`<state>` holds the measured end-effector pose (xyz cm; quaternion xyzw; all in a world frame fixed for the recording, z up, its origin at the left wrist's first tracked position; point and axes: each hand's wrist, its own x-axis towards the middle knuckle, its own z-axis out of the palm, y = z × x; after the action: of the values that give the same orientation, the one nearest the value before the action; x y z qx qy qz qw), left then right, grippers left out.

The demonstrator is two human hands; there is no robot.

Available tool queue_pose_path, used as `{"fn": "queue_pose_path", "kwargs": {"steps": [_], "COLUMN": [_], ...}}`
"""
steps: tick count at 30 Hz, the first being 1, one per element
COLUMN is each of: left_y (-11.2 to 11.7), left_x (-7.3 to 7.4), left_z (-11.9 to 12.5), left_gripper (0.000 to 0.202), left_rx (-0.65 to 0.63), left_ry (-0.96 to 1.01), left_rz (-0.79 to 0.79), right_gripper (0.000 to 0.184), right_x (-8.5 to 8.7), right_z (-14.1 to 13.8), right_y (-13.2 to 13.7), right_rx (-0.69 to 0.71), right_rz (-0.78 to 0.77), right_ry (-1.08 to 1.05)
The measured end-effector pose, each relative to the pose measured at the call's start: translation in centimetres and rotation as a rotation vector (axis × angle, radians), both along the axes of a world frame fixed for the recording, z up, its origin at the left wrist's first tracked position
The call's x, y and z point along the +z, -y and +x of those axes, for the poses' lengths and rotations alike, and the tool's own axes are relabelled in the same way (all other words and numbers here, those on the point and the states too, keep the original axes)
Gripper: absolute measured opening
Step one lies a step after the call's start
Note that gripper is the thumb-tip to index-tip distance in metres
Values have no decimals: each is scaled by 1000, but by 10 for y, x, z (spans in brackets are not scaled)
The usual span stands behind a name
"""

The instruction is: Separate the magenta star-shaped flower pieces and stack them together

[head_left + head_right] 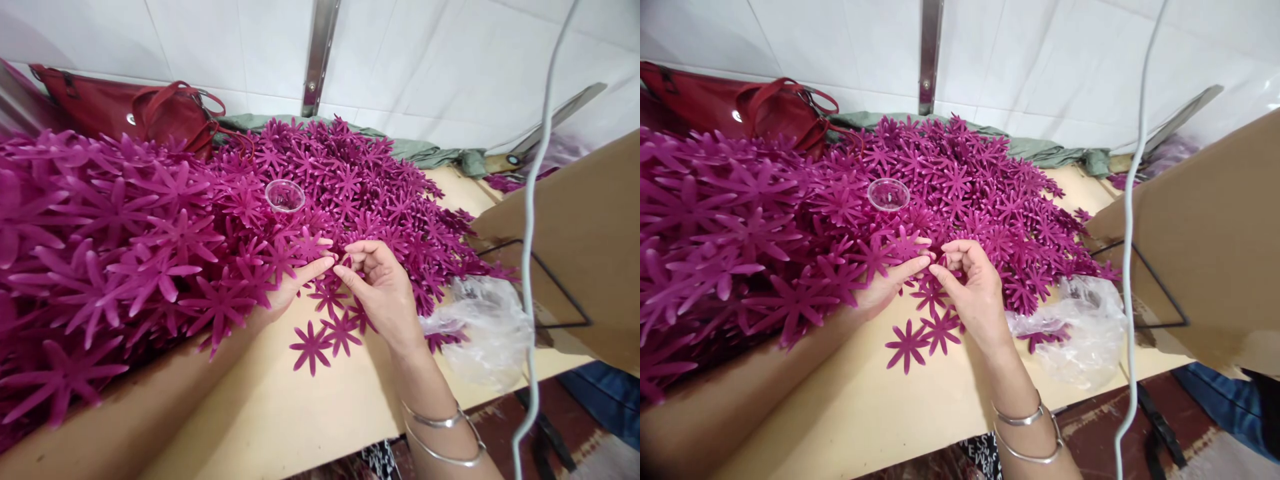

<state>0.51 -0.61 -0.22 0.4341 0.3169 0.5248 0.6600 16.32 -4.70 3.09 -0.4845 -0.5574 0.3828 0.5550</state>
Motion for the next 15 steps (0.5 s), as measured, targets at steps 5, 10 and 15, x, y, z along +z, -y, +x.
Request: {"fn": "queue_pose_path", "kwargs": {"steps": [5,10,15], "left_y": [0,1,1], "left_x": [1,5,7], "left_z": [0,2,5], "left_gripper": [36,34,29], "left_rx": [-48,-31,30], "left_ry": [19,-19,45], "left_rz": [33,47,-80], "right_gripper": [26,4,7], "right_x": [3,6,4], "right_z": [0,2,7], "right_y": [2,3,-2], "right_rx": [-41,-37,-182], "right_rz": [83,169,159], "right_ry": [174,239,-150]}}
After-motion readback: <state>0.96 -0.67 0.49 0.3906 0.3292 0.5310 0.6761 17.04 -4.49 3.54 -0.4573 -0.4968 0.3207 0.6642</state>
